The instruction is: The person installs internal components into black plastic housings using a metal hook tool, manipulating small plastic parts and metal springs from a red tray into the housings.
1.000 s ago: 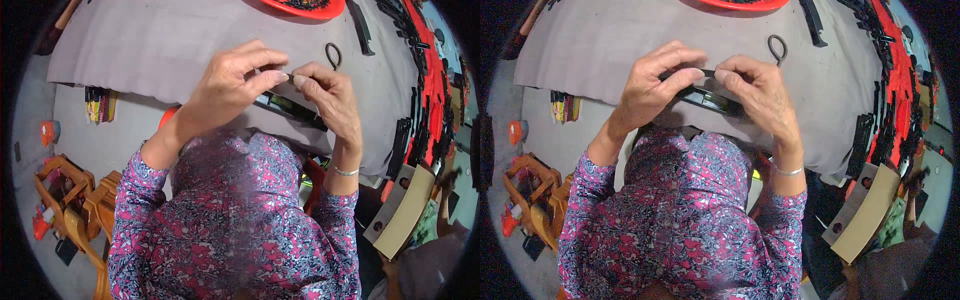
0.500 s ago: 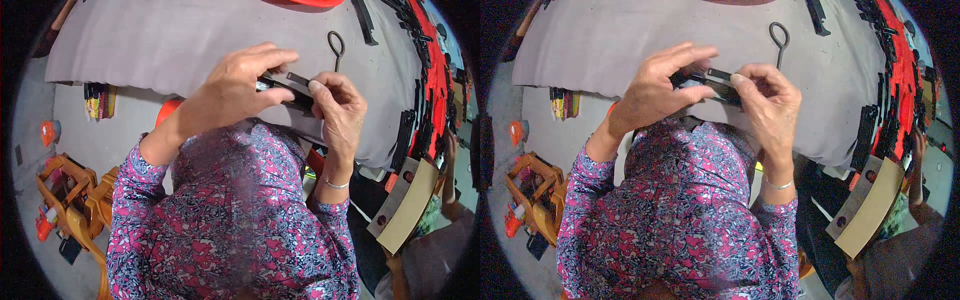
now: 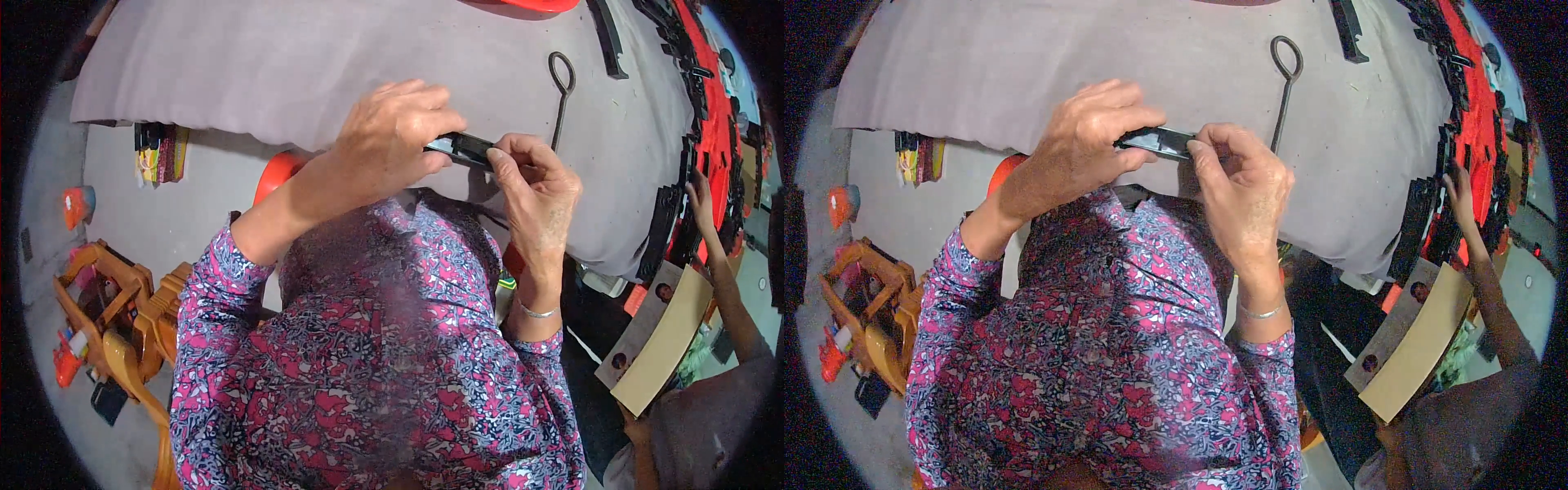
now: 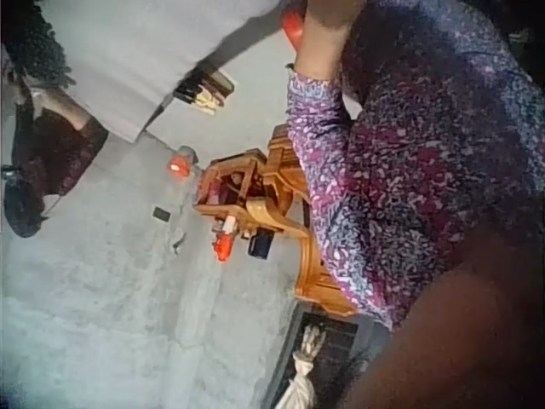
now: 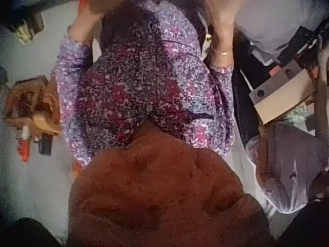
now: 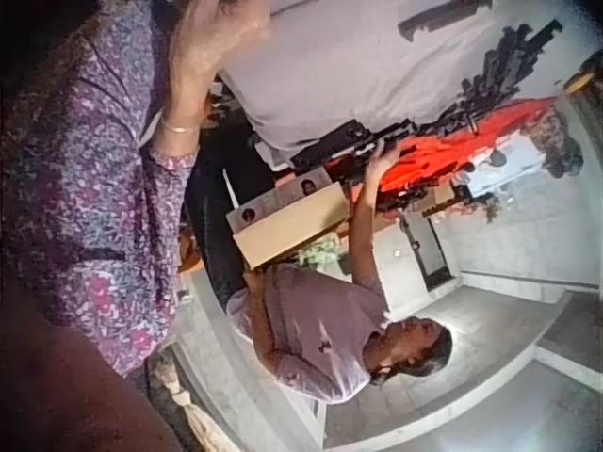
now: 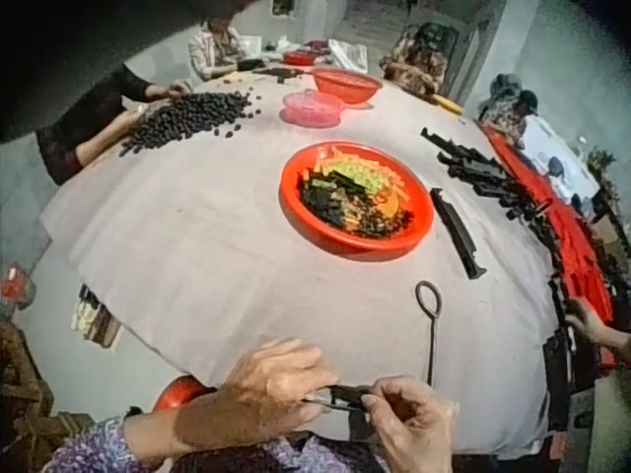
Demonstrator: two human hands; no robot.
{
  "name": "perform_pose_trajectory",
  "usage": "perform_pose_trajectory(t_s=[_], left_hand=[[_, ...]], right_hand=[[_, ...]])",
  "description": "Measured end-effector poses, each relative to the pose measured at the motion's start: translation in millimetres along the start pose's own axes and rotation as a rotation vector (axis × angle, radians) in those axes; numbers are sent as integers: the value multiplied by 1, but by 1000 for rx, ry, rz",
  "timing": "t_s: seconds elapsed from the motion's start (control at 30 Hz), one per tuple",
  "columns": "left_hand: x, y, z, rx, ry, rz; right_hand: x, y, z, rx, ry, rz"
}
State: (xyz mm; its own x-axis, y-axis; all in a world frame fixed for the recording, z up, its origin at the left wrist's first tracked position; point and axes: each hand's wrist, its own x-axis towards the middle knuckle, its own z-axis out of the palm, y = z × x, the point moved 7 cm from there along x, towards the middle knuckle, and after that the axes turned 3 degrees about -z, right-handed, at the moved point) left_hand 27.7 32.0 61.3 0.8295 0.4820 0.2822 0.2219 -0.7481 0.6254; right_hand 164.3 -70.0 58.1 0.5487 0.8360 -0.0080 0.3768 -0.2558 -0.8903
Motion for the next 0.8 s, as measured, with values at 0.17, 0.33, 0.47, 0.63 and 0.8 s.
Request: perform_pose_trajectory(t_s=[0.17, 0.33, 0.47, 0.63, 0.8], left_hand=[[-1, 0, -2, -10, 59, 25], [-2, -2, -2, -24, 59, 14], [-3, -2, -5, -50, 74, -1], [-4, -4, -6, -88, 83, -4], [-5, -6, -6, -132, 117, 12]], right_hand=[[1, -5, 2, -93, 13, 8], [1, -6, 3, -155, 39, -31], [5, -2, 1, -183, 23, -17], [6, 4, 1, -59, -5, 12], [6, 5, 0, -68, 27, 25]])
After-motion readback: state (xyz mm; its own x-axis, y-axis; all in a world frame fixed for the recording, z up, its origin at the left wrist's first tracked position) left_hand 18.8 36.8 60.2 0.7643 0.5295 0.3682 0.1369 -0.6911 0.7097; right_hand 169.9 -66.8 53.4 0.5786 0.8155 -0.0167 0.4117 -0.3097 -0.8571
